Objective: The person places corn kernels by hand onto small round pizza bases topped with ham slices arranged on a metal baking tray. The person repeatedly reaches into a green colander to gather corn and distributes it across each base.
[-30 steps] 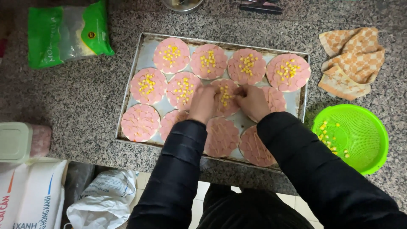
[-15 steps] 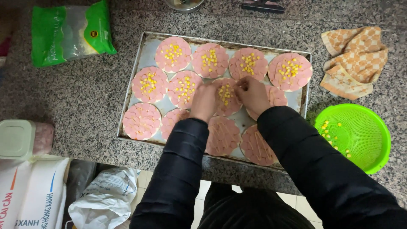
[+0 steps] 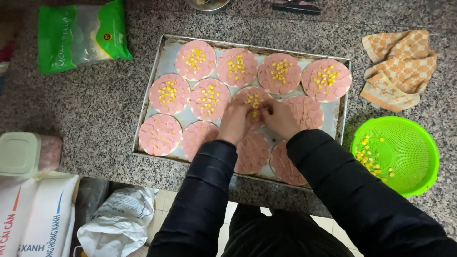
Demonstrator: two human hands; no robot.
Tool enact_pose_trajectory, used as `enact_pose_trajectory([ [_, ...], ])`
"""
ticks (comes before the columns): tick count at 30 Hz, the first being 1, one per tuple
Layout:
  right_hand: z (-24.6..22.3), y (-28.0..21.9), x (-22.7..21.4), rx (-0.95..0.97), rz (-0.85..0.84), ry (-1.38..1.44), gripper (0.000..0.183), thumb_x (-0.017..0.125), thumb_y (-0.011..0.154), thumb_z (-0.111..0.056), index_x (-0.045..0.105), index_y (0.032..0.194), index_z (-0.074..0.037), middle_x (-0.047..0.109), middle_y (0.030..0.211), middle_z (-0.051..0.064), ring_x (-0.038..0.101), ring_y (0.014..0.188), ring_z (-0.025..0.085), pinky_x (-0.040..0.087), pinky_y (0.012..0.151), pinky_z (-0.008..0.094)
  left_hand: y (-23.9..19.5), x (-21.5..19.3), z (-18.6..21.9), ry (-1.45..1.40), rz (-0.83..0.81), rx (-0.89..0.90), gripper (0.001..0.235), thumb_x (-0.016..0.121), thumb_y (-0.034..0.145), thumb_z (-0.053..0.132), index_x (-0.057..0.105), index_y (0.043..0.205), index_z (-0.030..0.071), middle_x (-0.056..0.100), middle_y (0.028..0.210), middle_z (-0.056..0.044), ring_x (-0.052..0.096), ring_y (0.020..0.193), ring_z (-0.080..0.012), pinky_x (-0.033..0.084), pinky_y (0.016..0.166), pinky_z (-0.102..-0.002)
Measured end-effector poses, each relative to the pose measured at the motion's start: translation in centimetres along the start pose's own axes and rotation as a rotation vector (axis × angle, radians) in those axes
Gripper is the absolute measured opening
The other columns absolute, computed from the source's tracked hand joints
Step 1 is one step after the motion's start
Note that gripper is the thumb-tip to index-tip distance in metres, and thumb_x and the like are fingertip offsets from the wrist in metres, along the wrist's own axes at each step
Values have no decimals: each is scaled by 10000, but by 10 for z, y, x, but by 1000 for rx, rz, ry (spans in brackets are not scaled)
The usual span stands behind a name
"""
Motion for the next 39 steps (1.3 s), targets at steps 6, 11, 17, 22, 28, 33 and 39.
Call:
enact_pose_trajectory([
  [6, 21, 11, -14, 30, 97, 118, 311, 629, 1062, -275, 838, 1280, -200, 863, 938, 51, 841, 952, 315, 632, 969, 508, -2, -11, -20, -134, -23, -161, 278, 742, 1001, 229, 893, 1234, 219, 857, 1219, -134, 759, 1282, -420, 617, 1118, -550],
  [11, 13, -2, -34, 94, 100, 276, 311, 581, 1090, -253, 842, 1244, -184, 848, 901, 28, 831, 842, 243, 620, 893, 429, 6, -3, -36, -67, -55, -216, 268, 764, 1003, 265, 894, 1236, 238, 869, 1207, -112, 789, 1231, -408, 622, 1115, -566],
  [17, 24, -3, -33, 102, 120, 440, 304, 615, 1067, -163, 826, 1263, -67, 817, 891, 82, 786, 756, 207, 616, 770, 380, 11, -31, -26, -82, 62, -233, 235, 804, 1001, 242, 891, 1219, 244, 870, 1096, -114, 810, 1147, -398, 654, 1015, -566],
  [22, 24, -7, -30, 120, 111, 564, 329, 597, 1025, -95, 831, 1241, -12, 802, 914, 134, 768, 743, 201, 626, 669, 357, 10, -46, -11, -61, 41, -212, 212, 812, 993, 264, 893, 1188, 247, 866, 1045, -106, 821, 1105, -388, 666, 986, -553],
  [28, 3, -32, -43, 158, 64, 718, 264, 609, 1054, -66, 800, 1173, 71, 748, 884, 158, 748, 738, 228, 642, 634, 331, 17, -33, -15, 41, -10, -125, 162, 770, 1039, 283, 886, 1139, 231, 863, 1025, -104, 817, 1102, -411, 658, 985, -581],
  [33, -18, -67, -45, 435, -93, 1066, 250, 597, 1104, -210, 762, 1124, -23, 716, 939, 98, 752, 849, 222, 673, 811, 336, -5, -64, 91, -93, 45, 62, 242, 712, 1059, 216, 848, 1235, 122, 815, 1123, -208, 781, 1134, -517, 635, 1015, -594],
  [39, 28, -80, -56, 468, -20, 1365, 187, 624, 1108, -179, 748, 1013, -76, 582, 873, 6, 605, 770, 134, 559, 757, 252, -17, -5, 157, 38, -100, 279, 321, 613, 1105, 297, 726, 1405, 327, 793, 1221, -9, 785, 1191, -317, 651, 982, -516],
])
Point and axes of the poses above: each hand's wrist, its own y-axis towards the middle knuckle, its own x-axis out of the palm, z = x × y, the point moved 3 cm from there along y, towards the middle knuckle
